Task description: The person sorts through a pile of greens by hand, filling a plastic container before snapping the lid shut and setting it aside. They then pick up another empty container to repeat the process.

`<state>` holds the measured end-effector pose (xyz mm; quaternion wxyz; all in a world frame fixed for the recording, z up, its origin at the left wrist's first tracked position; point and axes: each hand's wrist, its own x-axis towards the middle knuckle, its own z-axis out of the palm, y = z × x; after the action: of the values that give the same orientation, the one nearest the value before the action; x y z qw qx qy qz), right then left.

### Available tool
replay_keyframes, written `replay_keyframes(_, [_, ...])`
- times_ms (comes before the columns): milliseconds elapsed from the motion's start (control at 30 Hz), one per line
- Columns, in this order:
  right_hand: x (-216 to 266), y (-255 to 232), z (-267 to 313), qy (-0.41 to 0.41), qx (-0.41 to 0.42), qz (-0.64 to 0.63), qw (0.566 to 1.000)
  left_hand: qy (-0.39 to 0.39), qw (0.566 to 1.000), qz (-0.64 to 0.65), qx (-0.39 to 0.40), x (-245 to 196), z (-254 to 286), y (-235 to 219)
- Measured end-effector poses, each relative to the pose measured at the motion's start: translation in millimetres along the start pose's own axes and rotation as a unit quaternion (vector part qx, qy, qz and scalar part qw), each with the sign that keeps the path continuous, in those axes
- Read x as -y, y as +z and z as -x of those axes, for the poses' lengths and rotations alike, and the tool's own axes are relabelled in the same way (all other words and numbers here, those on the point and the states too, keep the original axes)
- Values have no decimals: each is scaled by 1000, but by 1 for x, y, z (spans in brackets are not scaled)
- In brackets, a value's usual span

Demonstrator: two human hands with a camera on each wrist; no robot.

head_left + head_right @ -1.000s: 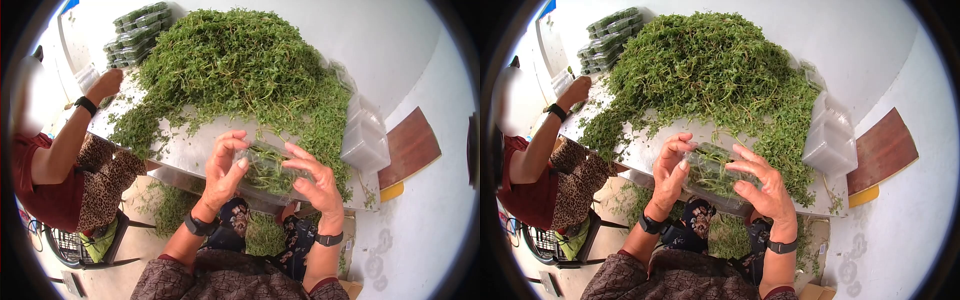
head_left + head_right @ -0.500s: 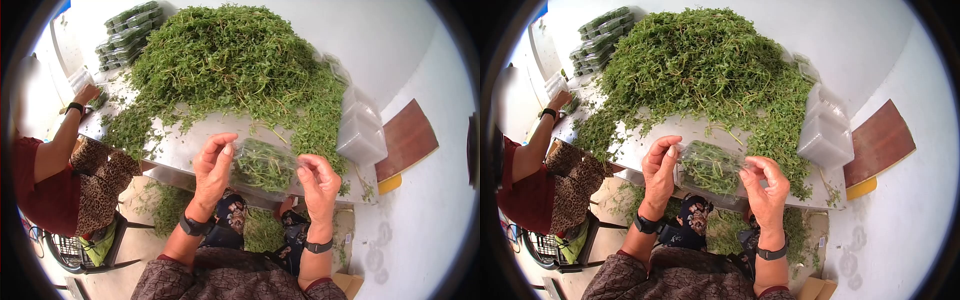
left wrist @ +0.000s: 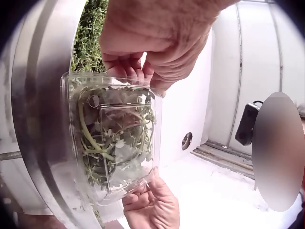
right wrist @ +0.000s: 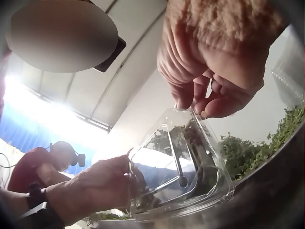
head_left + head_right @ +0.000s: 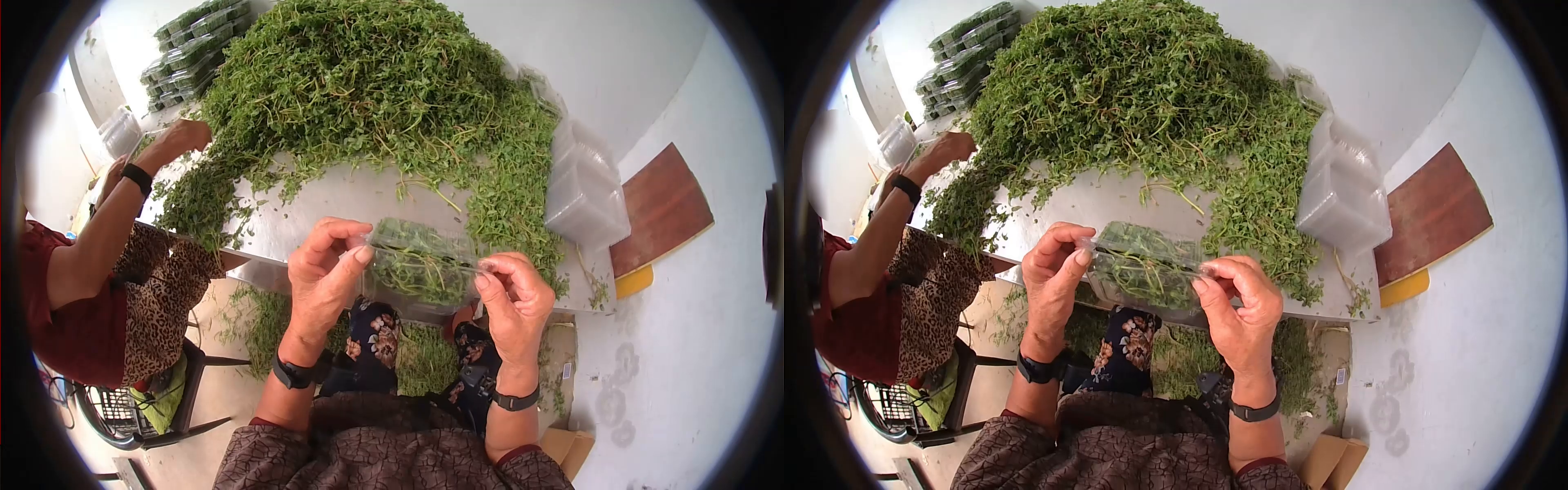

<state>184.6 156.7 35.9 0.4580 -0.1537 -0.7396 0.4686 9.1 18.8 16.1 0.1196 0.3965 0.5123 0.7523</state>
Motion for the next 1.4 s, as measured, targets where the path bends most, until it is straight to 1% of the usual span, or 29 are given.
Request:
replay_keyframes(67, [2,0,1,-7,6,16,1000,-53,998,29,-11,-3,1,0])
replay_keyframes(100, [2,-1,2,-7,6,16,1000,-53,998,28,-11,-3,1,-1])
replay_keyframes(167, [0,-1,3,-35,6,38,999,-31,999,-37,-19,-1,4,-4])
replay_keyframes(300, [-2,0,3,-46,2,38,998,-25,1000,-12,-14,0,3,-4])
replay_keyframes(367, [-2,0,3,-54,0,47,997,-15,1000,-22,-14,-1,4,-4])
replay_keyframes(500, [-3,1,5,-55,-6,51,997,-20,998,-55,-15,-3,4,-5])
replay_keyframes(567, [-2,0,4,-84,-1,83,993,-12,999,-28,-17,-2,4,-4])
replay_keyframes(600, [-2,0,4,-84,-2,84,993,-12,999,-27,-16,-2,4,-5])
replay_keyframes(667, [-2,1,4,-108,-7,89,990,-11,998,-56,-16,-3,4,-6])
replay_keyframes(900, [-2,2,5,-110,-23,94,989,2,998,-60,-6,-3,5,-8])
replay_keyframes(967, [-2,2,4,-124,-22,98,987,3,998,-60,-6,-3,5,-8])
replay_keyframes(1100, [-1,3,4,-114,-26,82,990,-2,998,-58,-9,-5,5,-7])
replay_keyframes(1167, [-1,2,4,-108,-28,80,991,24,997,-66,10,-3,4,-9])
replay_keyframes(1200, [-1,2,5,-108,-25,77,991,23,997,-69,7,-2,3,-9])
replay_keyframes(1300, [-4,2,6,-105,-29,81,991,64,995,-74,24,2,2,-11])
replay_keyframes(1400, [-7,0,7,-94,-26,77,992,73,994,-81,27,1,1,-10])
